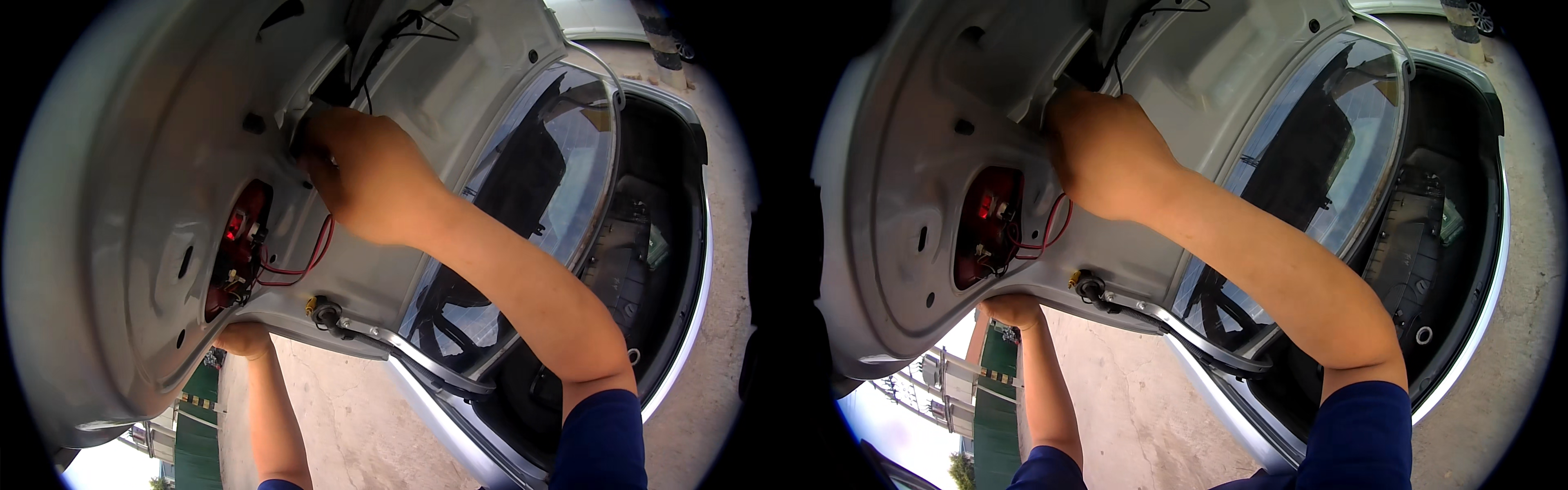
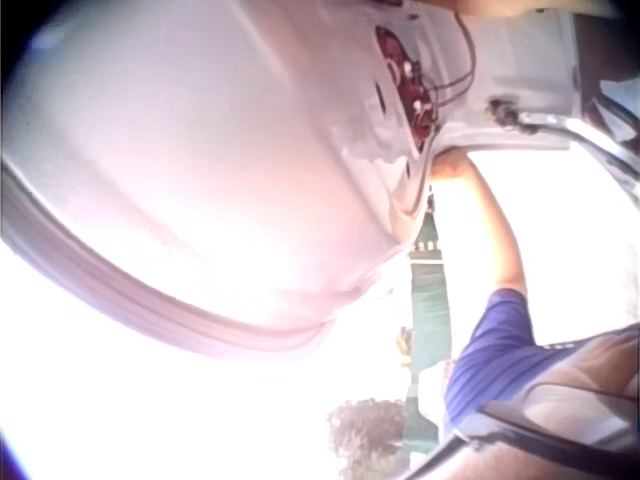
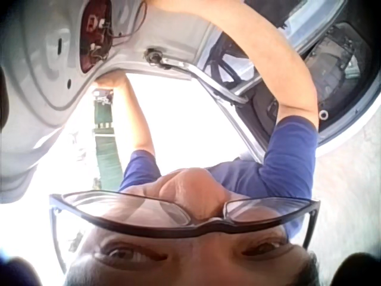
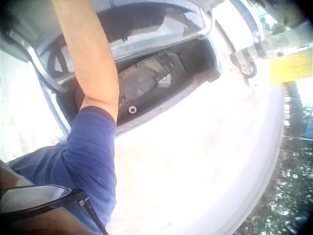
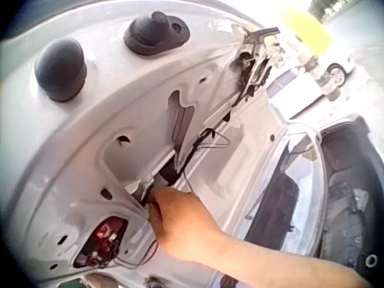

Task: The person works at the open trunk of a silver car, connecting and taping wires near the tail light assembly. They route wires along the trunk lid, secure them with electrical tape, and adjust connections to the vehicle's wiring harness.

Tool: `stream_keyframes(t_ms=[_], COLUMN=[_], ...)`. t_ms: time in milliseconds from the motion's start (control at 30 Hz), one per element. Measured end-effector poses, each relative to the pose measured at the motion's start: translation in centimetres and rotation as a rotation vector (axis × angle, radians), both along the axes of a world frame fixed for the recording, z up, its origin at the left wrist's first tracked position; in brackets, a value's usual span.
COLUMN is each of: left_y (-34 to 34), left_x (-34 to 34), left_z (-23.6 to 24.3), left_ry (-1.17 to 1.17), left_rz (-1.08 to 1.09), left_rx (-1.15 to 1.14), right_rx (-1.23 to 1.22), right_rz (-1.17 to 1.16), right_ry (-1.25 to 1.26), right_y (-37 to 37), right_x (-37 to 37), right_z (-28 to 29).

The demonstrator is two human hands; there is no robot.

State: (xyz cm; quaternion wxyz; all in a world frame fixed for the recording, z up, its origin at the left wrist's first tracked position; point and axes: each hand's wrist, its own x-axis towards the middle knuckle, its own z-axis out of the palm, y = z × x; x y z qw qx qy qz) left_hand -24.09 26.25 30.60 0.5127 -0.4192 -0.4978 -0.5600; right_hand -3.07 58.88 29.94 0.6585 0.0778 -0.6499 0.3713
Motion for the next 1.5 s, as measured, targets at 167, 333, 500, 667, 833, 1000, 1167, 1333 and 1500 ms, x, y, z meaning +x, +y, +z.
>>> stream_keyframes(t_ms=[167,333,500,667,833,1000,1167,1333,1500], left_y=[-1.9,-2.1,-2.0,-3.4,-1.0,-1.1,0.1,-0.1,-0.2], left_x=[-1.9,-2.7,-2.3,-3.3,-1.2,-1.4,0.0,0.0,-0.3], left_z=[-0.2,-0.4,-0.6,-0.7,-0.8,-0.9,-0.7,-0.6,-0.6], left_ry=[0.106,0.166,0.333,0.284,0.080,0.089,-0.007,0.020,0.148], left_rz=[0.132,0.215,0.456,0.373,0.041,0.038,-0.058,-0.035,0.102], left_rx=[-0.065,-0.041,-0.115,-0.140,-0.134,-0.142,-0.099,-0.076,-0.142], right_rx=[-0.201,-0.140,-0.054,-0.311,-0.421,-0.199,0.184,0.257,0.121], right_rz=[0.237,0.224,0.336,0.421,0.700,0.875,0.428,0.324,0.494], right_ry=[-0.079,-0.039,0.146,0.087,-0.159,-0.340,-0.516,-0.660,-0.559], right_y=[0.5,1.9,1.7,1.0,0.3,3.5,4.3,4.0,3.8], right_x=[0.7,-1.0,-3.6,-3.9,-2.4,-2.6,-2.4,-0.9,-0.6], right_z=[-0.2,-0.4,-0.2,0.3,1.5,2.2,3.9,5.3,3.5])
